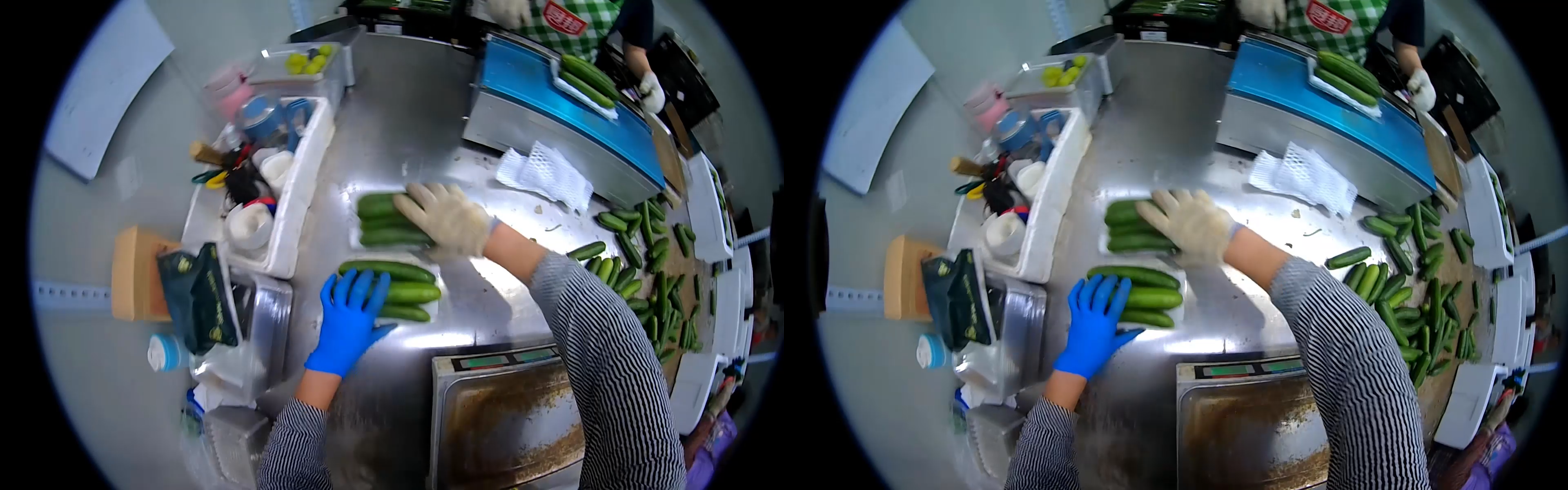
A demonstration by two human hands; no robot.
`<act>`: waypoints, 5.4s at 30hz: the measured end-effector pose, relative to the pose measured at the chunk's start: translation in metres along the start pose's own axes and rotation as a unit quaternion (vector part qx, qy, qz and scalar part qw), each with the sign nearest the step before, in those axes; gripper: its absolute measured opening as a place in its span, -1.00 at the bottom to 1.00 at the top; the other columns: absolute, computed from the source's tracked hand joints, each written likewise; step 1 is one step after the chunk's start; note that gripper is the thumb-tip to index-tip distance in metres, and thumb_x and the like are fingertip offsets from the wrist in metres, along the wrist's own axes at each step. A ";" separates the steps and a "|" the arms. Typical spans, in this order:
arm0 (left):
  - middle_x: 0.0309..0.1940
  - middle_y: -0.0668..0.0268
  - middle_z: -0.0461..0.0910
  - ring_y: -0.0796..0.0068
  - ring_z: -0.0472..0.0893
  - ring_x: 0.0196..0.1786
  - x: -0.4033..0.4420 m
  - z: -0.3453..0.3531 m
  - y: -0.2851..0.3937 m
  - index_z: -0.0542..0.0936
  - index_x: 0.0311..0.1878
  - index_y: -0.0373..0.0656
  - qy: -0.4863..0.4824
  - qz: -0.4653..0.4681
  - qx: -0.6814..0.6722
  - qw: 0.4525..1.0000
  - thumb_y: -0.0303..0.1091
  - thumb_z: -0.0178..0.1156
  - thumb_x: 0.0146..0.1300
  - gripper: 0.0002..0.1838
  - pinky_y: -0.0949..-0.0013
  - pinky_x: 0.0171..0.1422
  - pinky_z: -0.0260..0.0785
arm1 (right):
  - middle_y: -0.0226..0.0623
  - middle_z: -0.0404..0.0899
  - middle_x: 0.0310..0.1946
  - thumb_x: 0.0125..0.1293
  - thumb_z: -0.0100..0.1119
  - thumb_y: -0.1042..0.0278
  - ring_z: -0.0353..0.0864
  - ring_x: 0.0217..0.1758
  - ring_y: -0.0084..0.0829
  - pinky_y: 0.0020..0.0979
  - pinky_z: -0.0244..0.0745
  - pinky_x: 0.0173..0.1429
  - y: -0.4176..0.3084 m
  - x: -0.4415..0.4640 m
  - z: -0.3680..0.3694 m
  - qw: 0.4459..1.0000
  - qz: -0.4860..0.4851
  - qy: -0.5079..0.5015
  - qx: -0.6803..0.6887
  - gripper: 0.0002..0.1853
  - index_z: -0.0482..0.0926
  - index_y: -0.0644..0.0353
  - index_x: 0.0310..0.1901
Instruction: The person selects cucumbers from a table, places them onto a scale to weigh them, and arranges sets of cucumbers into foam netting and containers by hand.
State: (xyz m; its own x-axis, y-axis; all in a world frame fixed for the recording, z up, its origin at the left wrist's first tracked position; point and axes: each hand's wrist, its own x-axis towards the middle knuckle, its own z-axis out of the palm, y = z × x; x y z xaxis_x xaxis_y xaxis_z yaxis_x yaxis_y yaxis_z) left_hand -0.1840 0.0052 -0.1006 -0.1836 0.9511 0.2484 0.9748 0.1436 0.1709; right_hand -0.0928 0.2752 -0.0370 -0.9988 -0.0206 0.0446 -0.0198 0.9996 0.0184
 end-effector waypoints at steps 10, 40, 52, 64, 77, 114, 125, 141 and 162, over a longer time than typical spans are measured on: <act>0.37 0.04 0.29 -0.06 0.28 0.36 0.143 0.027 -0.052 0.19 0.54 -0.11 0.020 0.025 -0.013 0.999 0.08 0.50 -0.14 0.16 -0.07 0.49 -0.03 | -0.11 0.45 0.22 -0.05 0.52 0.03 0.53 0.24 -0.06 -0.03 0.45 0.20 0.082 0.079 0.001 0.995 0.093 0.007 0.043 -0.01 0.23 -0.02 0.45; -0.07 0.22 0.67 0.41 0.64 0.02 0.185 -0.063 0.311 0.58 0.17 -0.31 -0.089 -0.113 -0.427 0.893 -0.30 0.23 0.39 -0.63 0.34 0.15 0.47 | 0.00 0.71 -0.21 0.28 0.12 -0.13 0.71 -0.05 -0.10 -0.20 0.56 0.15 0.153 -0.458 -0.040 0.702 0.648 0.055 0.289 -0.50 0.72 0.22 -0.17; -0.40 0.27 0.55 0.41 0.56 -0.38 0.244 0.015 0.467 0.56 -0.08 -0.20 -0.154 -0.364 -0.742 0.541 -0.38 0.30 0.27 -0.79 0.28 -0.22 0.50 | 0.33 0.33 0.31 0.17 0.31 -0.21 0.58 0.15 0.11 -0.15 0.55 0.19 0.253 -0.553 -0.022 0.566 0.798 0.135 0.160 0.11 -0.02 0.42 0.49; 0.23 0.04 0.51 0.16 0.50 0.31 0.297 0.095 0.528 0.44 0.32 -0.24 -0.231 -0.348 -0.765 0.490 -0.27 0.22 0.36 -0.49 0.20 0.37 0.38 | 0.29 0.62 -0.07 -0.08 0.40 0.06 0.67 0.04 0.04 -0.22 0.57 0.15 0.264 -0.591 -0.019 0.660 0.678 0.101 0.308 0.02 0.20 0.56 0.35; 0.36 0.13 0.39 0.17 0.41 0.38 0.316 0.099 0.531 0.26 0.47 -0.12 -0.298 -0.250 -0.815 0.428 0.00 0.15 0.45 -0.34 0.08 0.44 0.33 | 0.12 0.57 0.01 0.12 0.31 0.14 0.62 0.06 -0.08 -0.28 0.51 0.20 0.198 -0.546 -0.074 0.622 0.544 0.259 0.501 0.07 -0.11 0.48 0.50; 0.38 0.03 0.34 0.21 0.40 0.29 -0.089 -0.122 0.386 0.16 0.51 -0.34 0.046 -0.590 -0.370 0.716 -0.36 0.17 0.38 -0.30 0.23 0.38 0.29 | -0.12 0.61 -0.36 0.10 0.17 0.43 0.66 -0.24 -0.17 -0.25 0.59 -0.23 0.165 -0.482 -0.076 0.910 0.369 0.181 0.054 -0.84 0.60 0.26 -0.28; 0.37 0.00 0.40 0.15 0.43 0.35 0.001 -0.163 0.428 0.28 0.45 -0.36 0.124 -0.544 -0.159 0.814 -0.35 0.07 0.48 -0.46 0.23 0.45 0.24 | -0.10 0.61 -0.01 0.25 0.22 0.25 0.62 0.03 -0.19 -0.26 0.54 0.07 0.295 -0.535 -0.023 0.841 0.527 0.120 0.006 -0.55 0.52 0.26 0.14; 0.33 0.08 0.42 0.43 0.57 0.08 0.070 -0.092 0.556 0.16 0.51 -0.27 -0.059 -0.257 -0.771 0.579 -0.62 0.17 0.34 -0.30 0.36 0.04 0.54 | -0.23 0.65 -0.41 0.40 0.20 -0.12 0.49 -0.59 -0.58 -0.57 0.32 -0.54 -0.111 -0.545 -0.148 0.268 0.419 0.388 0.776 -0.47 0.50 0.30 0.00; 0.09 0.28 0.57 0.72 0.43 -0.28 -0.092 -0.147 0.503 0.17 0.55 -0.21 -0.195 -0.136 -0.836 0.494 -0.52 0.10 0.38 -0.33 0.60 -0.25 0.31 | -0.29 0.66 -0.18 0.47 0.13 0.21 0.59 -0.10 -0.55 -0.51 0.51 -0.02 -0.281 -0.523 -0.198 0.436 0.446 0.407 0.667 -0.66 0.62 0.38 0.00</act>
State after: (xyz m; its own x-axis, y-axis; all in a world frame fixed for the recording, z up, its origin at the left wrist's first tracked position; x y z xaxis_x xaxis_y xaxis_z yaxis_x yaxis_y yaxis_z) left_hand 0.3044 -0.0505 0.1021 0.0775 0.9861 -0.1470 -0.6078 0.1636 0.7770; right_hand 0.4441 0.0021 0.1324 -0.2994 0.9306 -0.2107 -0.1923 -0.2752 -0.9420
